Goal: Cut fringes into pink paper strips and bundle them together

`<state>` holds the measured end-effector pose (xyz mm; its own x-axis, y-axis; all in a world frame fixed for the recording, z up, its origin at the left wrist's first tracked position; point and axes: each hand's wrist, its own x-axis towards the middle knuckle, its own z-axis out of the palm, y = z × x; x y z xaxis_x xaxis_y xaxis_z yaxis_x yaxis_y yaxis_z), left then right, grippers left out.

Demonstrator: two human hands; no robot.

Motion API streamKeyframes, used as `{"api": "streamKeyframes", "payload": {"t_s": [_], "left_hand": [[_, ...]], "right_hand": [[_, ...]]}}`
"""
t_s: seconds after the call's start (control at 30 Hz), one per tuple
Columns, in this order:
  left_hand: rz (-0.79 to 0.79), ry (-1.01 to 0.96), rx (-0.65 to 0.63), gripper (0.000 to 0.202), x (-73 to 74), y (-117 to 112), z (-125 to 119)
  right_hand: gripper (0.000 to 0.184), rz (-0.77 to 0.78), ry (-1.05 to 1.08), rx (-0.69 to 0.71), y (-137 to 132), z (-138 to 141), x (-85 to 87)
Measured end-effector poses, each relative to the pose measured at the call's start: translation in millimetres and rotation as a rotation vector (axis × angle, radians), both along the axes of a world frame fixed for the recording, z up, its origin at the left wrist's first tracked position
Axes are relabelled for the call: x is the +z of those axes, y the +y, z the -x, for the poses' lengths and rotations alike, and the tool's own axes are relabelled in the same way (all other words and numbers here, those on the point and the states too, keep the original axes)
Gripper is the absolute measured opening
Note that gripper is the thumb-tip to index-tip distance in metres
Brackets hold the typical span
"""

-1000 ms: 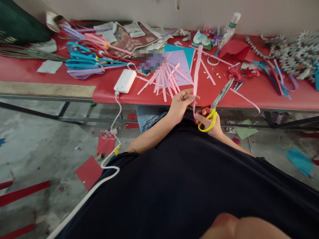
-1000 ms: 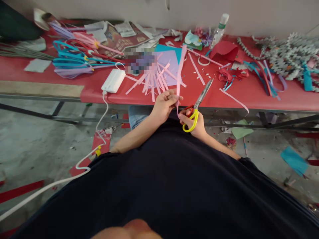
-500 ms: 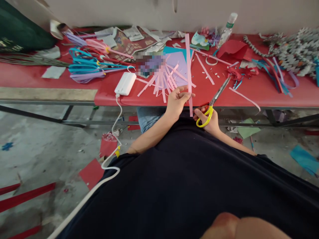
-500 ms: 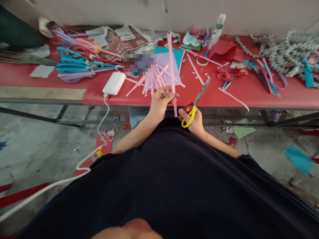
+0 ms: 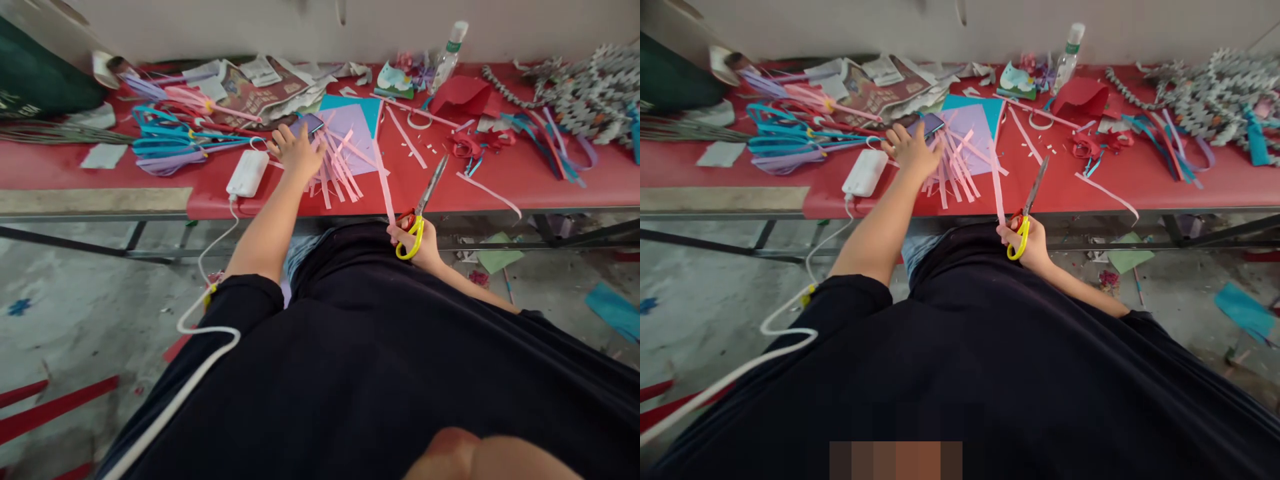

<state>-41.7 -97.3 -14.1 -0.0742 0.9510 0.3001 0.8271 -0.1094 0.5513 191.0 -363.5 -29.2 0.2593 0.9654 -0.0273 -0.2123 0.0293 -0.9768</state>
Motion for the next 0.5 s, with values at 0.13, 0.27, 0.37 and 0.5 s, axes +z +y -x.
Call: {"api": "streamKeyframes", "payload": {"t_s": [0.13, 0.27, 0.37, 0.5], "left_hand": [[0.124, 0.166, 0.017, 0.137, -15.2, 49, 25], [0.131, 0.146, 0.024, 0.103, -14.3, 61, 27], [0.126, 0.114, 0.001, 0.078, -5.0, 65, 30], [0.144, 0.143, -0.063, 0.084, 4.0, 71, 42]], "right_hand": [[0.056, 0.010, -0.016, 0.007, 1, 2, -1.4], [0.057, 0.032, -0.026, 0.045, -1, 2, -0.6], [0.056, 0.009, -0.031, 0.045, -2, 0, -0.6], [0.056, 0.010, -0.030, 0.037, -2, -2, -2.3]]}}
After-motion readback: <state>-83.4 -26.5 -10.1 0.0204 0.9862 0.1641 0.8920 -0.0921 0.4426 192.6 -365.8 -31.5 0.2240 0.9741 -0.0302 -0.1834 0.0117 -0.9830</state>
